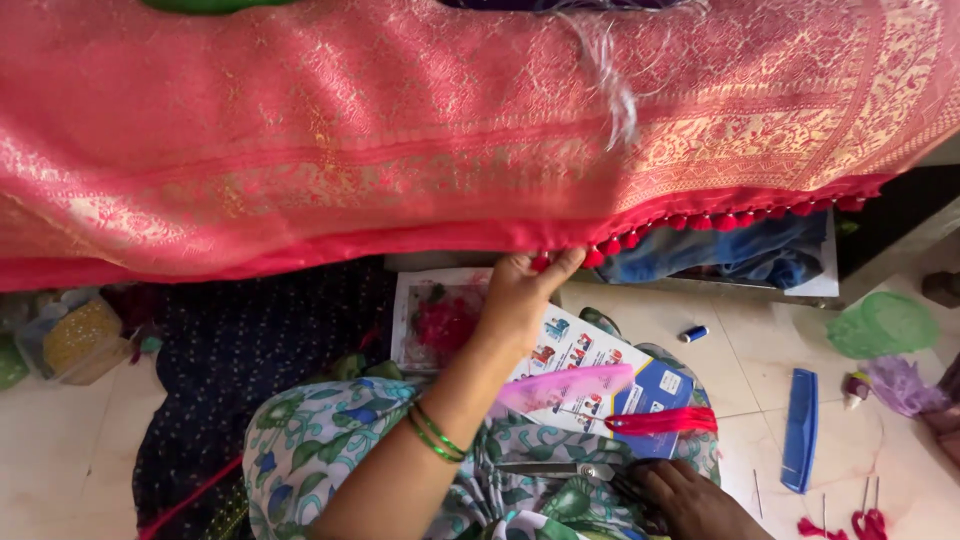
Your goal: Attaching and trimming decorative pom-pom fringe to the edge of a pink and gold saree.
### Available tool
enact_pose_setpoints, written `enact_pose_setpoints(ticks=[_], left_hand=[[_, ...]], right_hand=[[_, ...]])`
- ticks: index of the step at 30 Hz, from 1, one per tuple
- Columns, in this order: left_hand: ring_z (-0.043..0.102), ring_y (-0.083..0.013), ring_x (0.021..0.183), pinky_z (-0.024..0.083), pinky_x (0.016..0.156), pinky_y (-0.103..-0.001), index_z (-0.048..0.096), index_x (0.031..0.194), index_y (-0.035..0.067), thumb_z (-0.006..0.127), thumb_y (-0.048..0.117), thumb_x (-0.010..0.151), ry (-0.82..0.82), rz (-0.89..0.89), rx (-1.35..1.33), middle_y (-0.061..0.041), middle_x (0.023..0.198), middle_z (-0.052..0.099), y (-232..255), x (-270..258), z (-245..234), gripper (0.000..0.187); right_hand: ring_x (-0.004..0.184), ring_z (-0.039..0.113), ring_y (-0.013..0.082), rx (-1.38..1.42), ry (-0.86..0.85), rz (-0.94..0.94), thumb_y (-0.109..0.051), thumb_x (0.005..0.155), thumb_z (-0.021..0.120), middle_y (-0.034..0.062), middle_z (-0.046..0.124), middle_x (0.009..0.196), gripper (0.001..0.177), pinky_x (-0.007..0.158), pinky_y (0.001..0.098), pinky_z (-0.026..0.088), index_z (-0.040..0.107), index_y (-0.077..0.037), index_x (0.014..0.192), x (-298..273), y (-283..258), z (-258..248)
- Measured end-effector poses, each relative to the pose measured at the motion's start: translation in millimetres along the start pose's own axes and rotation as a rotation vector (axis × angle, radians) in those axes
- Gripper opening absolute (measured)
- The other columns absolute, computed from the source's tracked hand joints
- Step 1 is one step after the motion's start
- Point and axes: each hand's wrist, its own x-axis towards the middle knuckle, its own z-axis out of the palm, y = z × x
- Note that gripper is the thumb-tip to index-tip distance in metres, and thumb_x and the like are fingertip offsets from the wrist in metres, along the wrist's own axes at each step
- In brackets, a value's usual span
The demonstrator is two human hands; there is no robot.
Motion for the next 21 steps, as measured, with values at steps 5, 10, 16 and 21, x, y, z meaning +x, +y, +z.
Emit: enact_pose_setpoints(ticks=[5,10,16,21], left_hand=[[0.069,-0.0235,0.115,0.049,0.109,-0.045,0.068,0.113,0.004,0.065,0.027,0.102,0.028,-0.238,-0.372,-0.009,0.116,0.075,38.3,-1.5,-7.6,0.026],[0.07,-0.0323,0.109,0.051,0.104,-0.056,0.065,0.114,0.007,0.059,0.035,0.107,-0.094,-0.282,-0.57,-0.016,0.11,0.074,30.7,-0.5,-17.2,0.03],[0.069,-0.0302,0.11,0.051,0.104,-0.058,0.065,0.113,0.009,0.061,0.033,0.107,-0.054,-0.321,-0.604,-0.012,0.111,0.073,33.2,-2.2,-15.6,0.025],[0.068,-0.0293,0.109,0.052,0.103,-0.057,0.064,0.113,0.012,0.062,0.031,0.105,-0.02,-0.331,-0.57,-0.009,0.114,0.073,34.0,-0.8,-17.9,0.021]], right_hand=[[0.125,0.055,0.0273,-0.036,0.026,0.024,-0.016,0.084,0.067,0.0052,0.056,0.137,0.055,0.101,0.0397,0.05,0.054,-0.016,0.137,-6.6,-24.9,-23.7],[0.124,0.056,0.0277,-0.026,0.014,0.009,-0.019,0.084,0.071,0.006,0.055,0.14,0.058,0.1,0.0414,0.05,0.053,-0.017,0.14,-5.2,-29.9,-38.4],[0.128,0.054,0.0255,-0.027,-0.187,0.126,-0.021,0.086,0.073,0.0037,0.052,0.143,0.066,0.103,0.0392,0.051,0.047,-0.02,0.147,-4.4,-46.7,-68.1],[0.117,0.06,0.036,-0.423,-0.001,-0.506,-0.019,0.081,0.068,0.0143,0.063,0.127,0.045,0.097,0.0475,0.05,0.058,-0.003,0.122,24.2,30.6,-8.8]])
